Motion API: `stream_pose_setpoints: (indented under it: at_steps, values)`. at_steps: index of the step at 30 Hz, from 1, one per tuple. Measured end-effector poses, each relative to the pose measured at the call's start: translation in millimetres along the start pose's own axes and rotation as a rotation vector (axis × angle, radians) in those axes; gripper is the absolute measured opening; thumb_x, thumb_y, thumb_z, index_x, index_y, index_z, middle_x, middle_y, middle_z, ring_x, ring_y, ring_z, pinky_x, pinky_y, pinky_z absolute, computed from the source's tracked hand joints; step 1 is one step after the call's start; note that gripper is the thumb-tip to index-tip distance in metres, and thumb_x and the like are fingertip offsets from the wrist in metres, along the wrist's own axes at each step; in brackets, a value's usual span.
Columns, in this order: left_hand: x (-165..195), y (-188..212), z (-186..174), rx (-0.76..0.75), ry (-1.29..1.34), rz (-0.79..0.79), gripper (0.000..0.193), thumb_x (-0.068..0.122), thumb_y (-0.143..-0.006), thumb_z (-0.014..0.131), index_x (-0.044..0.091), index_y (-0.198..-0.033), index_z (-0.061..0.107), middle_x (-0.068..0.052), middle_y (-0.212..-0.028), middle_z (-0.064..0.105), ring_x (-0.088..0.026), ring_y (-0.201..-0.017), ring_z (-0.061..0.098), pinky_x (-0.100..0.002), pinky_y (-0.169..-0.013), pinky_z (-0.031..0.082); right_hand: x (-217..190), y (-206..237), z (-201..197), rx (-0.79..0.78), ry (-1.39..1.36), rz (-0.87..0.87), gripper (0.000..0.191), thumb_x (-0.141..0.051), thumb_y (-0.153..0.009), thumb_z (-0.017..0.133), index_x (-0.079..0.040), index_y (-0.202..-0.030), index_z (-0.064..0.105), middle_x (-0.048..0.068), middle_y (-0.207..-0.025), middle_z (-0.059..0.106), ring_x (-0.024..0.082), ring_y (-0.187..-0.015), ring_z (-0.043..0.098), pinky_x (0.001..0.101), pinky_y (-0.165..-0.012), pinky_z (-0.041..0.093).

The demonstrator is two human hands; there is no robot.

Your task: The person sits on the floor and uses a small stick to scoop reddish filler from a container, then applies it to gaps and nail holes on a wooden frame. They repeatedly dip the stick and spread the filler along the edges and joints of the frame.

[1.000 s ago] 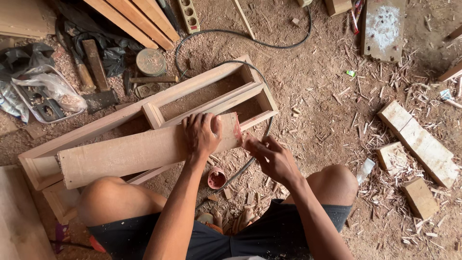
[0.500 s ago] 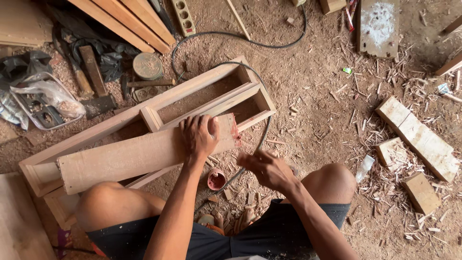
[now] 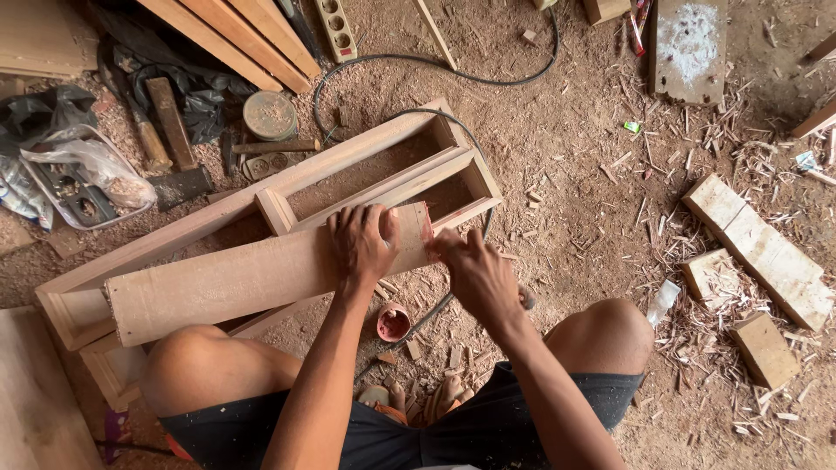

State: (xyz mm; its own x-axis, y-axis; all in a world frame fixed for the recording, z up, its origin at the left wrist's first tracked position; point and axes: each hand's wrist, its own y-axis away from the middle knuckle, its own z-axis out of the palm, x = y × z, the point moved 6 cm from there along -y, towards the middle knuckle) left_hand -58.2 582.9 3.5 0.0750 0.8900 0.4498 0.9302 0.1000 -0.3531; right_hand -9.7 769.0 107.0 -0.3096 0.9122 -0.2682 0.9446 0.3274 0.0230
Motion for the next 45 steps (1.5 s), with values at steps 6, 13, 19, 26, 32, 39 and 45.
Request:
stream_pose_setpoints:
  at_steps: [6, 13, 19, 26, 32, 39, 45]
  values:
    - [-11, -1, 7, -0.131, 0.047, -0.106, 0.04, 0.05, -0.1, 0.045, 0.017, -0.1, 0.068, -0.008, -0.098, 0.072, -0.03, -0.105, 0.064, -0.059, -0.113, 0.028, -17, 39, 7, -0.035, -0.189, -0.046, 0.029, -0.004, -0.103, 0.048, -0.014, -0.119, 0.07, 0.016, -0.098, 0.064, 0.015, -0.054, 0.06, 0.022, -0.033, 0.049]
    - [14, -9, -26, 0.03, 0.05, 0.006, 0.032, 0.041, -0.099, 0.052, 0.016, -0.09, 0.068, -0.009, -0.09, 0.071, -0.03, -0.094, 0.064, -0.052, -0.099, 0.038, 64, -1, 5, -0.017, -0.67, -0.182, 0.032, -0.014, -0.103, 0.049, -0.002, -0.127, 0.066, 0.009, -0.079, 0.072, 0.016, -0.054, 0.063, 0.0247, -0.043, 0.054]
    - [52, -21, -34, 0.076, 0.019, 0.068, 0.029, 0.037, -0.101, 0.056, 0.014, -0.09, 0.07, -0.008, -0.087, 0.071, -0.031, -0.087, 0.063, -0.047, -0.085, 0.041, 121, -48, 33, -0.14, -0.713, -0.142, 0.037, -0.031, -0.108, 0.045, -0.006, -0.127, 0.065, 0.011, -0.085, 0.072, 0.018, -0.066, 0.065, 0.0342, -0.06, 0.059]
    - [80, -28, 10, 0.038, -0.054, 0.109, 0.027, 0.036, -0.1, 0.056, 0.014, -0.096, 0.072, -0.008, -0.092, 0.073, -0.029, -0.087, 0.065, -0.046, -0.085, 0.042, 163, -73, 38, -0.087, -0.576, -0.167, 0.038, -0.039, -0.111, 0.041, -0.02, -0.133, 0.065, 0.005, -0.121, 0.074, 0.013, -0.072, 0.066, 0.0309, -0.06, 0.054]
    - [85, -31, 49, -0.067, -0.067, 0.066, 0.03, 0.037, -0.1, 0.056, 0.012, -0.097, 0.072, -0.004, -0.088, 0.074, -0.022, -0.078, 0.065, -0.042, -0.091, 0.041, 190, -84, 50, -0.351, -0.222, 0.019, 0.07, 0.005, -0.093, 0.031, -0.038, -0.147, 0.047, 0.009, -0.154, 0.043, 0.01, -0.054, 0.059, 0.0212, -0.038, 0.043]
    - [99, -29, 57, -0.084, -0.08, 0.106, 0.028, 0.033, -0.103, 0.054, 0.011, -0.1, 0.071, -0.008, -0.093, 0.074, -0.025, -0.084, 0.066, -0.041, -0.09, 0.04, 191, -86, 60, -0.197, -0.158, -0.095, 0.076, 0.009, -0.086, 0.034, -0.035, -0.147, 0.047, 0.002, -0.155, 0.045, 0.02, -0.108, 0.064, 0.0194, -0.039, 0.046]
    - [101, -28, 52, -0.08, -0.106, 0.105, 0.028, 0.033, -0.102, 0.053, 0.011, -0.103, 0.071, -0.009, -0.095, 0.075, -0.027, -0.089, 0.067, -0.043, -0.092, 0.04, 185, -73, 68, -0.125, -0.077, -0.148, 0.077, 0.007, -0.081, 0.037, -0.029, -0.148, 0.045, 0.002, -0.153, 0.047, 0.022, -0.119, 0.061, 0.0195, -0.037, 0.045]
